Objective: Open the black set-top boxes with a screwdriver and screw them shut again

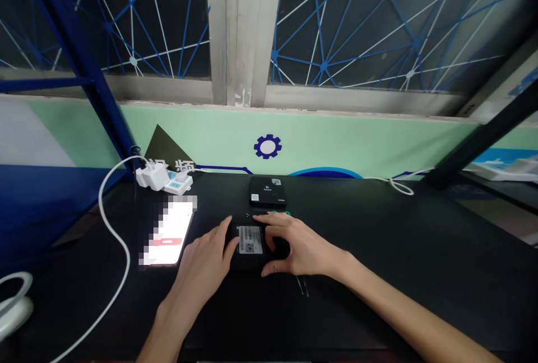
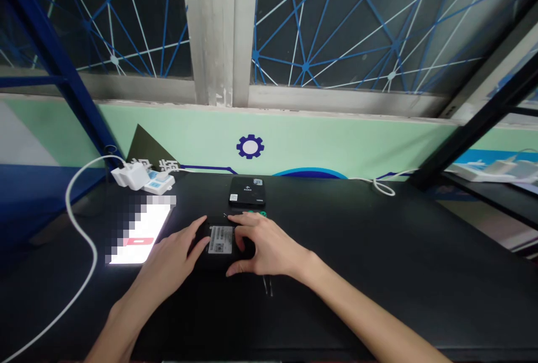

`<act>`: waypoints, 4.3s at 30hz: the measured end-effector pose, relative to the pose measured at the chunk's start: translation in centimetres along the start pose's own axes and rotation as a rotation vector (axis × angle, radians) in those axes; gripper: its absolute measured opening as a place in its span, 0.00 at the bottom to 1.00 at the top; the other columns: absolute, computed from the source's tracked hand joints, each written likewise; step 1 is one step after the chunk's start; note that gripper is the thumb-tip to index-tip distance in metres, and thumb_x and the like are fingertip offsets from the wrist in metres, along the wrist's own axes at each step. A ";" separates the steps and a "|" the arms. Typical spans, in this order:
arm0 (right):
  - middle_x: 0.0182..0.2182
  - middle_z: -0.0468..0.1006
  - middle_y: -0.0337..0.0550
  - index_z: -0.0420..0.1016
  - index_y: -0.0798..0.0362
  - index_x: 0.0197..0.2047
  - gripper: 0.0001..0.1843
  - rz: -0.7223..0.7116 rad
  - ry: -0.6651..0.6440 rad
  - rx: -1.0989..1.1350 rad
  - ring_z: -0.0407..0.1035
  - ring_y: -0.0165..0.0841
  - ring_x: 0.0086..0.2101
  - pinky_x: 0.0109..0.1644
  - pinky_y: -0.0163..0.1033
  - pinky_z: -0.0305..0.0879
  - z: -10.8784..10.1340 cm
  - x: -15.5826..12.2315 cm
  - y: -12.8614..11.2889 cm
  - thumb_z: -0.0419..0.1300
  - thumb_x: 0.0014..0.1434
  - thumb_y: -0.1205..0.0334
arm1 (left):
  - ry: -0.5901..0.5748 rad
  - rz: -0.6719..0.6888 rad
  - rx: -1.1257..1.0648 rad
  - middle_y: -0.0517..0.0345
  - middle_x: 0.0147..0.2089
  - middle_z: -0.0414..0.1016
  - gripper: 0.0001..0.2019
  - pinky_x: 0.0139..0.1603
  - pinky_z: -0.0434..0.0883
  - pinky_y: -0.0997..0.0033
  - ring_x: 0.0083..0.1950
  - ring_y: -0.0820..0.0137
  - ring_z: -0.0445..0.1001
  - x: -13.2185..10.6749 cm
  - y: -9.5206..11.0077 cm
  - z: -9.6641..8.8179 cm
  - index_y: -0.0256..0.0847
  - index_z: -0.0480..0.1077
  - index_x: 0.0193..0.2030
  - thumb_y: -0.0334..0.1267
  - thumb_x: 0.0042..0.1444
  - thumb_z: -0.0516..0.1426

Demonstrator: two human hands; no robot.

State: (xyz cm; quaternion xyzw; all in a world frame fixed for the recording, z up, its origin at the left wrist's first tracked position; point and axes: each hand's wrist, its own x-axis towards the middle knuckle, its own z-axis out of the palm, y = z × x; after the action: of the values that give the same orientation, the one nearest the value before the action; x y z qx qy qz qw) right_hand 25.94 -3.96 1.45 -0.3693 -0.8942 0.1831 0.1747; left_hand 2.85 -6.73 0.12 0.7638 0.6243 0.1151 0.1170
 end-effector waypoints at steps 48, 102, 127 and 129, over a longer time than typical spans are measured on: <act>0.45 0.75 0.48 0.73 0.50 0.57 0.36 0.177 -0.059 -0.019 0.72 0.42 0.41 0.43 0.45 0.69 -3.6 -0.7 4.8 0.72 0.48 0.45 | -0.022 -0.001 -0.066 0.46 0.49 0.80 0.26 0.42 0.72 0.61 0.48 0.56 0.80 -0.4 0.0 -0.8 0.41 0.58 0.70 0.45 0.69 0.43; 0.37 0.83 0.43 0.62 0.48 0.38 0.21 0.265 0.718 0.947 0.72 0.31 0.26 0.29 0.38 0.70 1.2 1.1 3.9 0.71 0.52 0.55 | -0.031 -0.003 -0.110 0.55 0.38 0.78 0.28 0.34 0.69 0.66 0.39 0.60 0.78 -0.1 -0.5 -0.3 0.41 0.59 0.70 0.49 0.67 0.46; 0.37 0.80 0.42 0.69 0.49 0.37 0.17 0.256 0.670 0.922 0.73 0.33 0.28 0.31 0.39 0.72 1.1 1.0 3.7 0.71 0.51 0.55 | -0.050 -0.031 -0.097 0.53 0.40 0.79 0.28 0.38 0.70 0.64 0.43 0.58 0.79 0.0 -0.3 -0.3 0.42 0.59 0.70 0.49 0.67 0.46; 0.37 0.81 0.42 0.69 0.49 0.37 0.16 0.257 0.683 0.919 0.73 0.33 0.28 0.31 0.39 0.71 1.2 1.0 3.9 0.71 0.51 0.56 | -0.039 -0.031 -0.092 0.52 0.42 0.79 0.28 0.39 0.70 0.64 0.44 0.57 0.79 0.0 -0.3 -0.2 0.42 0.59 0.70 0.49 0.67 0.46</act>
State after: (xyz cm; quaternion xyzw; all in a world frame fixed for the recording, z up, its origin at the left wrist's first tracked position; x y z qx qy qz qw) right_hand 27.06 -0.87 -1.18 -0.3991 -0.5642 0.4422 0.5717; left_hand 2.47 -6.62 0.23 0.7500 0.6275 0.1271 0.1658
